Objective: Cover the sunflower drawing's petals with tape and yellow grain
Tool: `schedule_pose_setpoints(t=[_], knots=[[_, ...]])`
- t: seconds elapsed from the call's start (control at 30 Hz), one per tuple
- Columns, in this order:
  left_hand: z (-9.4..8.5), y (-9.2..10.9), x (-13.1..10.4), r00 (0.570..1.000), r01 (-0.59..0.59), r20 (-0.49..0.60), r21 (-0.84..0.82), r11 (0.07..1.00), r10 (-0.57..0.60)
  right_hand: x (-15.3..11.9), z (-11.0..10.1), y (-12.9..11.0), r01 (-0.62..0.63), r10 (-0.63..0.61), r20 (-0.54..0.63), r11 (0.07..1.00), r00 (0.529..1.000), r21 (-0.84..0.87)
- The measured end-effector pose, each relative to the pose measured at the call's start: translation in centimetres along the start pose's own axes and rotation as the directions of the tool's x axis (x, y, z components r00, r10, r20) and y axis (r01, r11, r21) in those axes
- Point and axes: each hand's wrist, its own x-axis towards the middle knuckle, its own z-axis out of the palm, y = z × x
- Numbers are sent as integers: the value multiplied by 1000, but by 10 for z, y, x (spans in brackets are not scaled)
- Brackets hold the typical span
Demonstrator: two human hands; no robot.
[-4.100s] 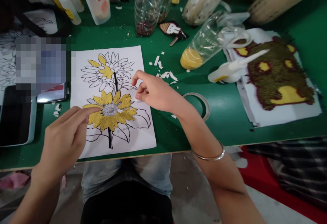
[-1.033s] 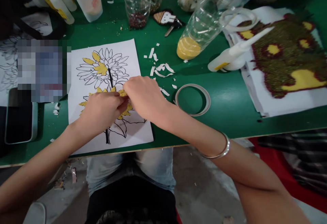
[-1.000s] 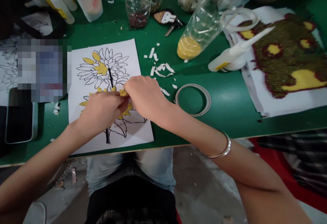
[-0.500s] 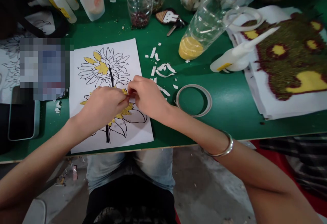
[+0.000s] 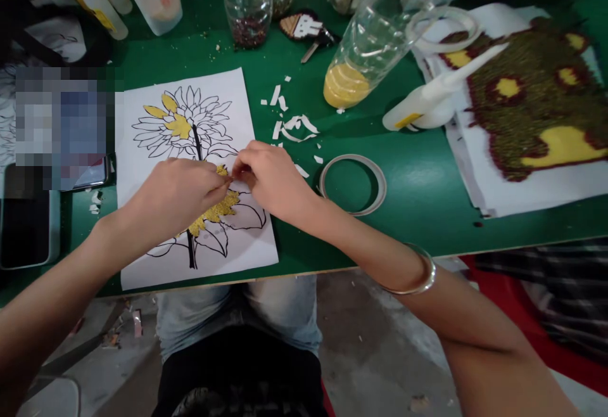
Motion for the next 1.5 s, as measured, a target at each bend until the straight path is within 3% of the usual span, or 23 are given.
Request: schedule_pose_setpoints(t=[0.2, 0.5, 0.7, 1.0, 1.23, 1.5], knots=[[-10, -11, 0, 984, -178, 22, 113, 978, 176, 0, 0, -4, -36, 36, 6, 995, 999, -89], [-10, -19, 4, 956, -293, 33, 188, 938, 292, -10, 7, -7, 21, -16, 22, 964, 1000, -266], [-17, -21, 8, 940, -341, 94, 252, 905, 328, -9, 9, -7, 2, 2, 16, 973, 1000, -230], [-16, -24, 6, 905, -424, 102, 285, 860, 412, -3, 2, -11, -104, 103, -18, 980, 995, -169], [-14, -21, 7, 928, -369, 132, 187, 910, 349, -6, 3, -7, -32, 31, -12, 989, 999, -147], [-19, -23, 9, 936, -333, 173, 158, 930, 306, -6, 4, -6, -31, 28, -34, 995, 999, -99]])
